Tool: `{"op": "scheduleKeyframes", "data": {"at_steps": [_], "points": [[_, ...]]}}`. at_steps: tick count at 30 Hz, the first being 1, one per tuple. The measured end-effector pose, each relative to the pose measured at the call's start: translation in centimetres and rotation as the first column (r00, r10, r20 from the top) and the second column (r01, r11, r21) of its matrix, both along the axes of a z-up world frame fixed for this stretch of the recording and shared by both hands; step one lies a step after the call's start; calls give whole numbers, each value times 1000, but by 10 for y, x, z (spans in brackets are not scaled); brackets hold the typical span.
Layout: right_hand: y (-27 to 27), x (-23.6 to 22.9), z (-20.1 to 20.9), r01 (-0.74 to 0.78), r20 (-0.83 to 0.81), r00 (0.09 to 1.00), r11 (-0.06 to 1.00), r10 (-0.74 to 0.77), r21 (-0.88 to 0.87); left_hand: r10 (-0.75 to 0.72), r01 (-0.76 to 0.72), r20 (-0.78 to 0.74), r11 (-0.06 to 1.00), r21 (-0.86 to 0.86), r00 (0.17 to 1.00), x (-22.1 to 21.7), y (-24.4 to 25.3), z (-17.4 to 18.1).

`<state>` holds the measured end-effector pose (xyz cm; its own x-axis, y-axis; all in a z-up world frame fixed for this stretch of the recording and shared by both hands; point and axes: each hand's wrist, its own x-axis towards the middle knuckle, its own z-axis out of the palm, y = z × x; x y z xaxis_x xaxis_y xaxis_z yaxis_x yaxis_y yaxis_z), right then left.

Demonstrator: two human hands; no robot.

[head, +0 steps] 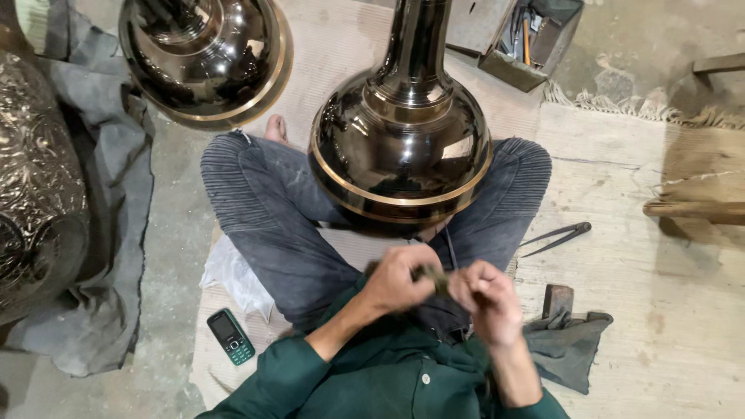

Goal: The person sits cross-legged on the floor and uses a small tool to scrape or polish the surface of a large, shiny metal vessel. They rotate the vessel and work on different sections of its base and neck, occasionally switching tools or wiping the surface with a cloth.

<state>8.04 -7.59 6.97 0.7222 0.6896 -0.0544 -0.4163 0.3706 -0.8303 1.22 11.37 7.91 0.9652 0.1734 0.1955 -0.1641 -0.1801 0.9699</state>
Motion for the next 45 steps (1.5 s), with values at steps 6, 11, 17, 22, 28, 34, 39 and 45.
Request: {"op": "scheduleKeyframes", "data": {"at_steps": [6,11,17,22,28,34,39,45], "points": [[-29,19,-42,-1,-434,901,999,20,44,-429,406,119,675,-617,895,1,-29,0],[-9,14,-19,179,-158,956,921,-246,-346,-464,256,35,422,-870,885,7,-29,-10],[21,-9,47,648,877,479,692,-46,-317,-86,-32,-145,747,-664,986,11,-34,-12],[37,3,71,559,716,698,647,-29,-519,-161,3,-106,561,-828,981,6,-35,-16],[21,5,67,485,698,713,666,74,-566,-63,-105,-244,779,-618,968,11,-39,-22],[-14,17,36,323,344,933,658,-102,-680,-285,33,-175,599,-800,942,18,-29,1],[-33,28,8,315,263,943,799,-203,-512,-152,135,-147,984,-120,977,12,-21,25],[-49,28,9,345,244,935,828,-259,-442,-133,77,-146,938,-337,980,20,-28,19]]}}
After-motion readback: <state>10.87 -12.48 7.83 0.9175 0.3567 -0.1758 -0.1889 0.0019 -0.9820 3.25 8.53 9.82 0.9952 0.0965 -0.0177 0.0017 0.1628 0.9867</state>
